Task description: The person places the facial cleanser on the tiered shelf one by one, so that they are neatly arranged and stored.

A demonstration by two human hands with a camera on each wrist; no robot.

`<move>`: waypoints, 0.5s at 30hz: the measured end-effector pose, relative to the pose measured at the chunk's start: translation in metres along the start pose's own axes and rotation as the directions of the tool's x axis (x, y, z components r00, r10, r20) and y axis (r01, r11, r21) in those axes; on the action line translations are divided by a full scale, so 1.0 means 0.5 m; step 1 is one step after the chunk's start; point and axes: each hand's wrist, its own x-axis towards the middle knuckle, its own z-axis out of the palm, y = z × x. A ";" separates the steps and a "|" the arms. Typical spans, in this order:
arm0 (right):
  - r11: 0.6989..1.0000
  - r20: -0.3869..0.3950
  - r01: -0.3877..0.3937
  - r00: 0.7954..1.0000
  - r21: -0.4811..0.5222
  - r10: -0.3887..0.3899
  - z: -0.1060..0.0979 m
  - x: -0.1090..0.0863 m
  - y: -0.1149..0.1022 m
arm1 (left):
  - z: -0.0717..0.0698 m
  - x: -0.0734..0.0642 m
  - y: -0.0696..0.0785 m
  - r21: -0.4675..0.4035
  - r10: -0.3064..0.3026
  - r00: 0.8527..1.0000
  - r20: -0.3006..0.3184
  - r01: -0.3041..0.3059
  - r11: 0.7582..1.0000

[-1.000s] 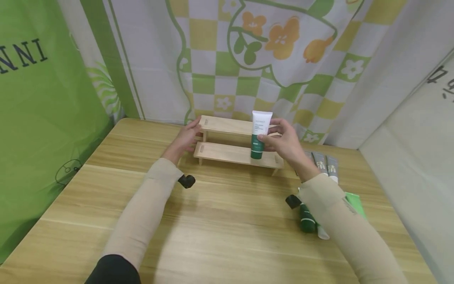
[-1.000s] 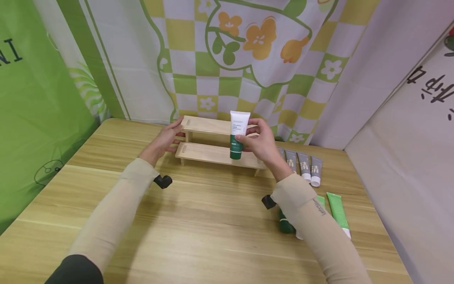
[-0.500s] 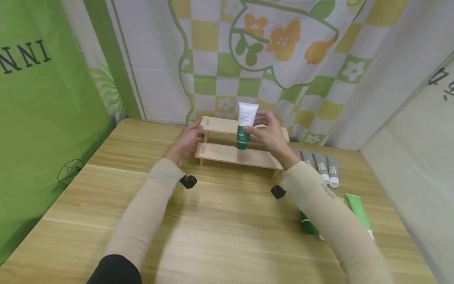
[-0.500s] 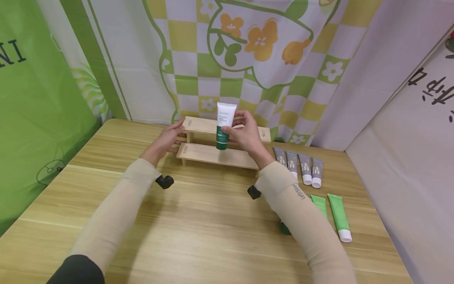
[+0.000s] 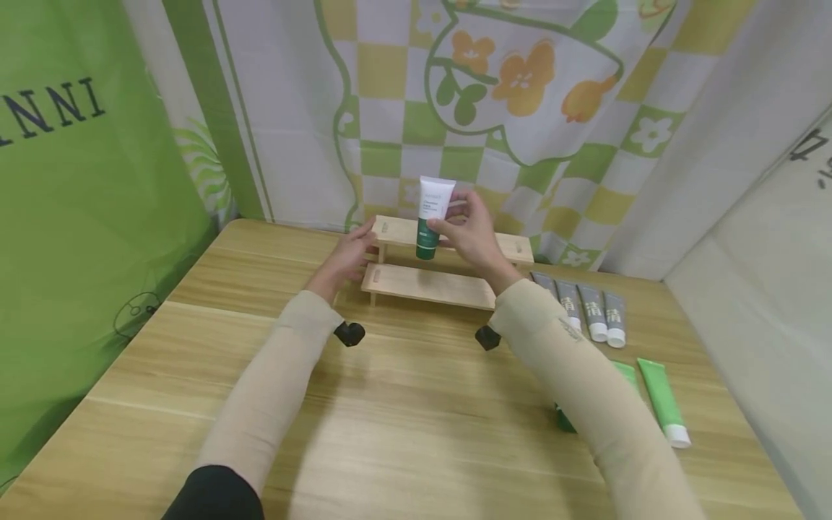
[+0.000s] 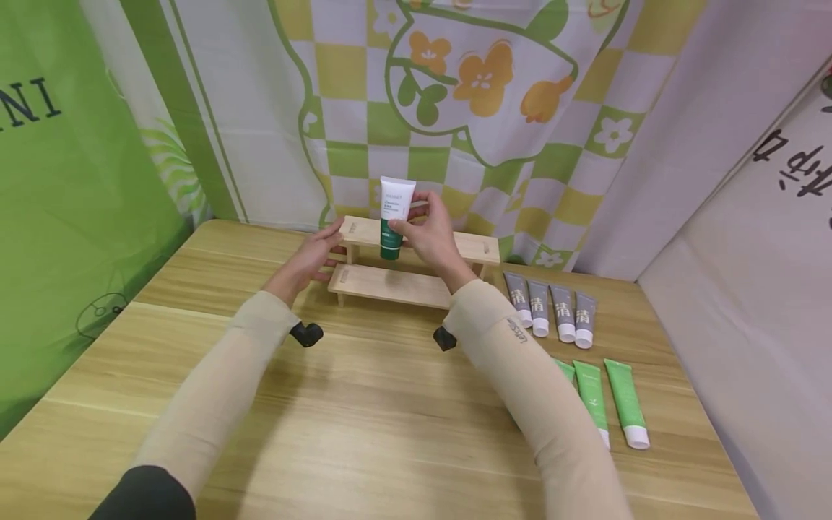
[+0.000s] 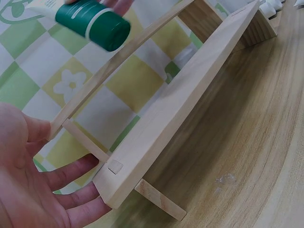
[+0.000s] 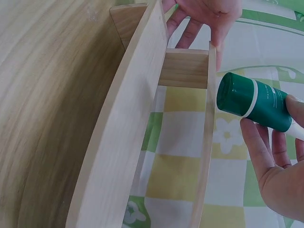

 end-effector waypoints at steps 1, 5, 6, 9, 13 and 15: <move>1.000 0.000 0.005 1.000 -0.003 -0.005 0.004 0.003 0.000 | 0.000 0.000 -0.001 0.001 -0.001 1.000 0.000 0.001 1.000; 1.000 -0.005 0.015 1.000 -0.023 -0.015 0.022 0.016 -0.001 | -0.001 0.001 -0.002 -0.010 -0.005 1.000 -0.003 0.005 1.000; 1.000 -0.010 0.014 1.000 -0.028 -0.014 0.027 0.018 -0.001 | -0.001 0.001 -0.002 -0.013 -0.007 1.000 -0.002 0.007 1.000; 0.999 -0.028 0.023 0.999 -0.034 -0.024 0.039 0.026 -0.001 | -0.001 0.000 -0.002 -0.018 -0.009 1.000 -0.002 0.009 1.000; 0.998 -0.043 0.046 0.998 -0.038 -0.047 0.053 0.034 -0.001 | 0.000 0.000 -0.001 -0.014 -0.009 1.000 -0.005 0.008 1.000; 0.997 -0.044 0.055 0.997 -0.047 -0.058 0.059 0.039 0.000 | 0.000 0.000 -0.001 -0.015 -0.008 1.000 -0.008 0.008 1.000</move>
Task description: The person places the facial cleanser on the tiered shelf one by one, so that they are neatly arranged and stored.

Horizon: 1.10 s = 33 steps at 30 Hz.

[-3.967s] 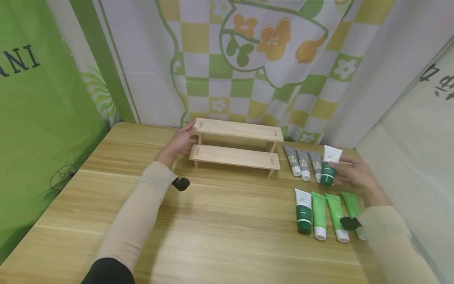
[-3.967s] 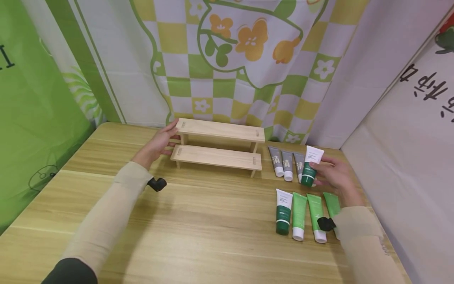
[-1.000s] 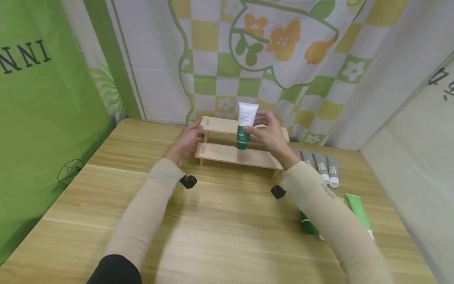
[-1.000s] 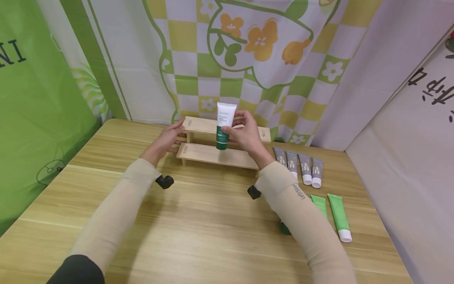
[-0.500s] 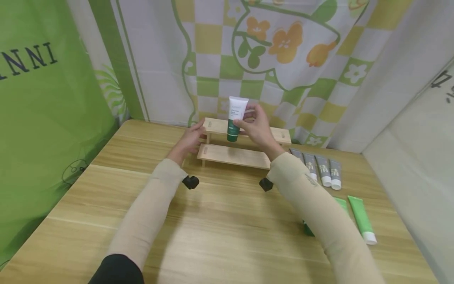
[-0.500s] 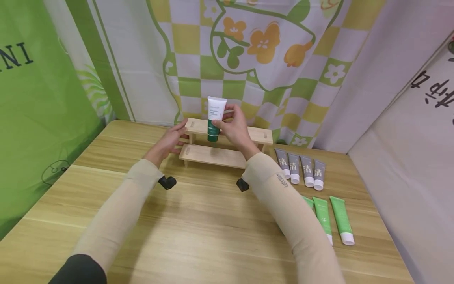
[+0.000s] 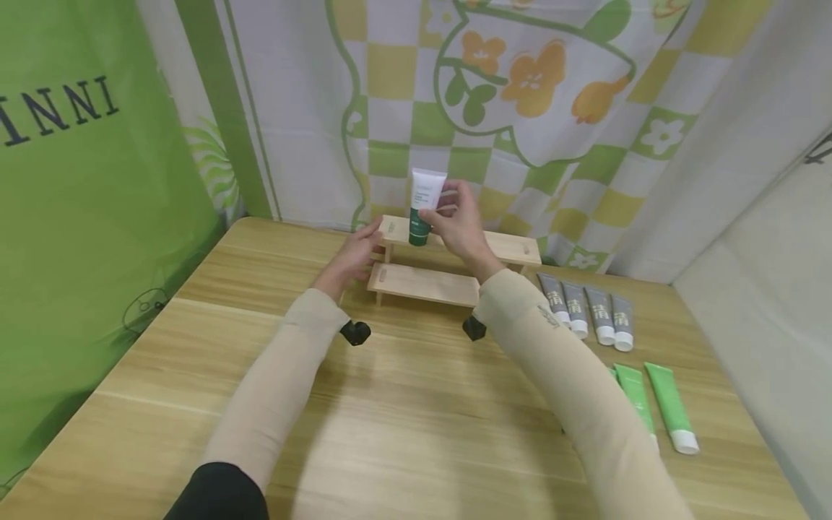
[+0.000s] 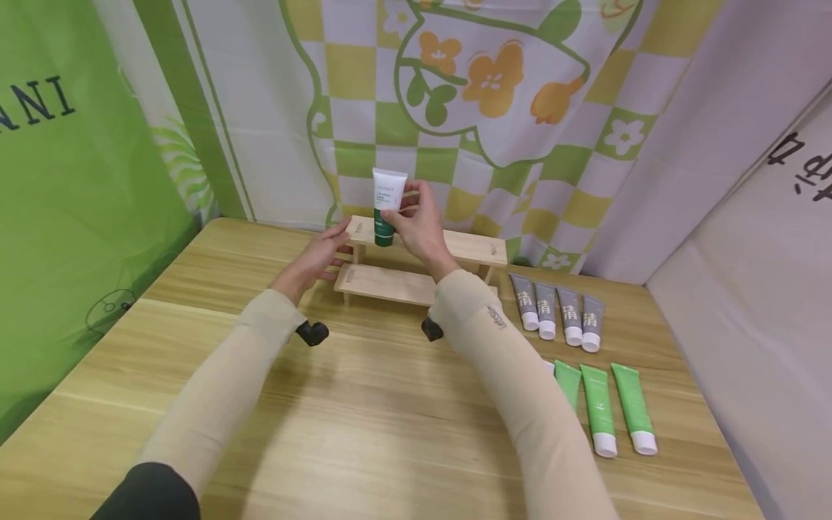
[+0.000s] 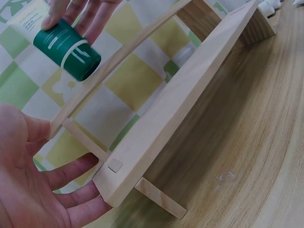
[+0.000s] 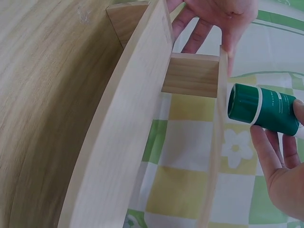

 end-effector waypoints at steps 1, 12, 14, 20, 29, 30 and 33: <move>1.000 0.000 0.001 1.000 -0.006 -0.001 0.002 0.002 0.001 | 0.000 0.000 0.000 -0.004 0.000 1.000 -0.002 0.000 1.000; 0.998 -0.036 0.010 0.999 -0.054 -0.011 0.024 0.026 0.015 | 0.004 -0.003 0.002 0.006 0.003 1.000 0.001 -0.003 1.000; 0.998 -0.040 0.015 0.999 -0.053 -0.018 0.030 0.029 0.016 | 0.004 -0.006 0.001 0.011 0.001 1.000 -0.003 -0.001 1.000; 0.997 -0.033 0.048 0.998 -0.060 -0.050 0.046 0.032 0.013 | 0.000 -0.006 0.004 0.022 0.013 1.000 -0.014 -0.013 1.000; 0.996 -0.039 0.063 0.997 -0.063 -0.065 0.059 0.037 0.013 | -0.001 -0.005 0.001 0.051 0.023 1.000 -0.012 -0.023 0.998; 0.996 -0.039 0.065 0.997 -0.062 -0.067 0.060 0.037 0.013 | -0.001 -0.005 0.000 0.050 0.026 1.000 -0.015 -0.025 0.998; 0.995 -0.040 0.068 0.997 -0.071 -0.071 0.062 0.038 0.015 | -0.001 -0.005 -0.002 0.052 0.033 0.999 -0.024 -0.032 0.998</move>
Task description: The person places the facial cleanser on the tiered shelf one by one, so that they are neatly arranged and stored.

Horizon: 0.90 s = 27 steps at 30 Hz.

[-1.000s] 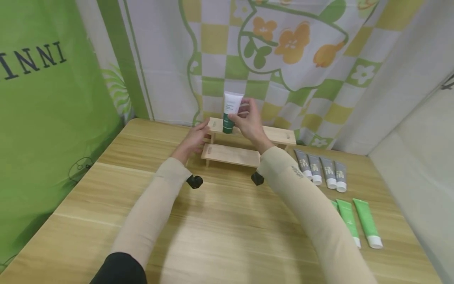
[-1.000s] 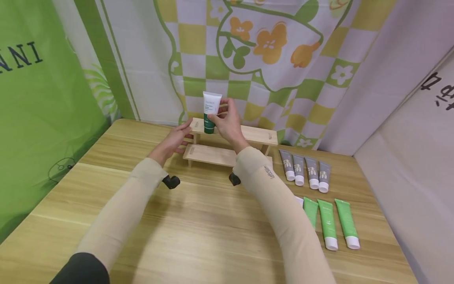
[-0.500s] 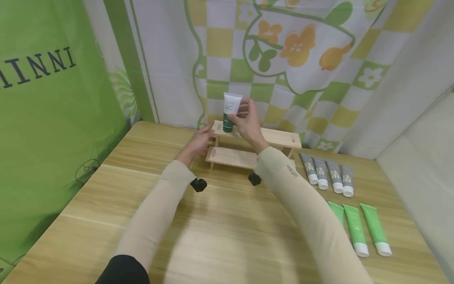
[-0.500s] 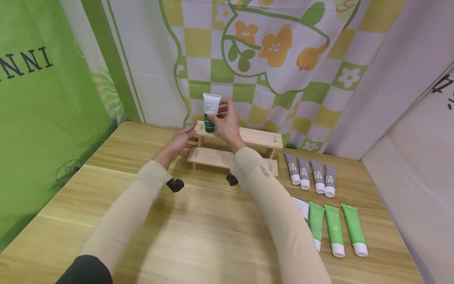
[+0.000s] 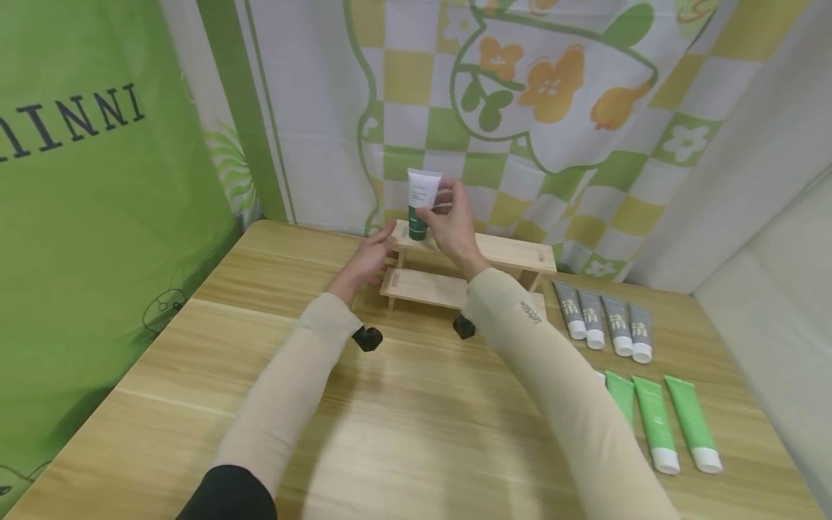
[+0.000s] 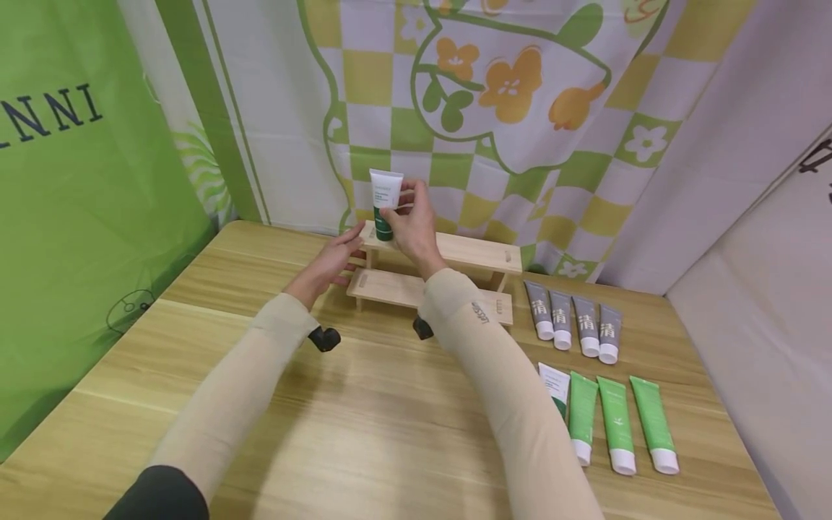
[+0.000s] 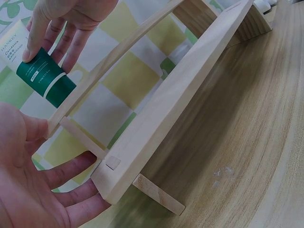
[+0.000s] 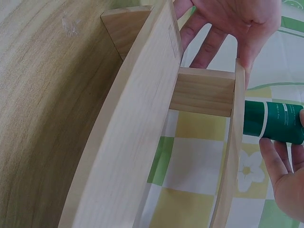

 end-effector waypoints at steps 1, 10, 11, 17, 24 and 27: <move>1.000 -0.001 -0.004 1.000 -0.003 0.004 -0.001 -0.001 0.001 | 0.001 0.001 -0.001 0.005 0.000 1.000 0.002 0.000 1.000; 1.000 0.015 -0.027 1.000 -0.006 0.027 -0.010 -0.009 0.007 | 0.012 -0.001 -0.007 0.009 -0.007 1.000 0.009 0.007 1.000; 0.999 0.021 -0.030 0.999 -0.010 0.031 -0.011 -0.009 0.007 | 0.012 -0.001 -0.006 0.009 -0.004 1.000 0.008 0.004 1.000; 0.997 0.054 -0.077 0.995 -0.023 0.078 -0.027 -0.014 0.009 | 0.010 -0.002 -0.002 0.000 -0.003 1.000 0.015 0.003 1.000; 0.994 0.059 -0.108 0.992 0.004 0.108 -0.053 -0.030 0.010 | 0.006 0.000 -0.002 -0.019 0.006 1.000 0.007 -0.006 1.000; 0.995 0.053 -0.097 0.994 0.014 0.097 -0.065 -0.038 0.010 | 0.003 0.000 -0.002 -0.020 0.008 1.000 0.004 -0.008 1.000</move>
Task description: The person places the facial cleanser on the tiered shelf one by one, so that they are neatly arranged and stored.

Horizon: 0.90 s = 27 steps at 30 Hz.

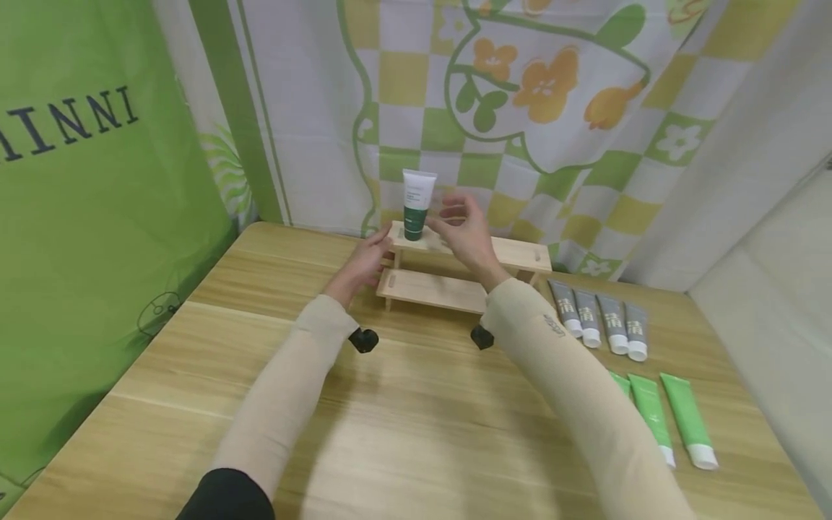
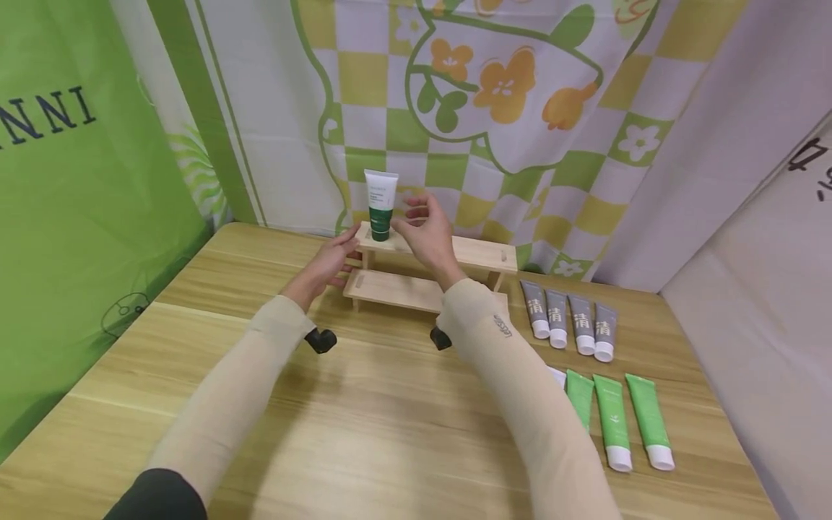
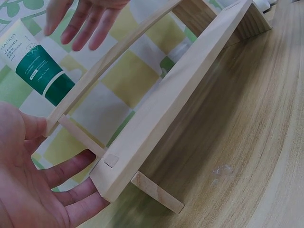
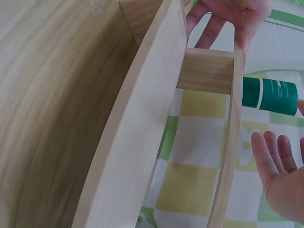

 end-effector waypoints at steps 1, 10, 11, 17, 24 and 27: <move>1.000 -0.001 -0.002 1.000 0.009 0.002 -0.006 -0.004 0.002 | 0.001 0.001 -0.001 0.000 -0.001 1.000 0.002 0.001 1.000; 0.993 -0.024 -0.041 0.999 0.115 0.044 -0.057 -0.038 0.020 | 0.000 -0.002 -0.003 0.019 -0.002 1.000 0.017 0.002 1.000; 0.991 -0.028 -0.041 0.999 0.124 0.044 -0.064 -0.041 0.022 | 0.000 -0.003 -0.002 0.019 -0.003 1.000 0.017 0.003 1.000; 0.984 -0.043 -0.055 0.997 0.170 0.063 -0.105 -0.064 0.038 | -0.003 -0.001 0.000 0.007 -0.018 1.000 0.025 0.018 1.000; 0.977 -0.045 -0.088 0.994 0.195 0.099 -0.171 -0.103 0.052 | -0.002 0.001 0.004 0.011 -0.018 1.000 0.024 0.018 1.000; 0.980 -0.040 -0.113 0.992 0.164 0.121 -0.206 -0.123 0.061 | 0.002 -0.001 0.009 0.007 -0.030 0.999 0.039 0.030 1.000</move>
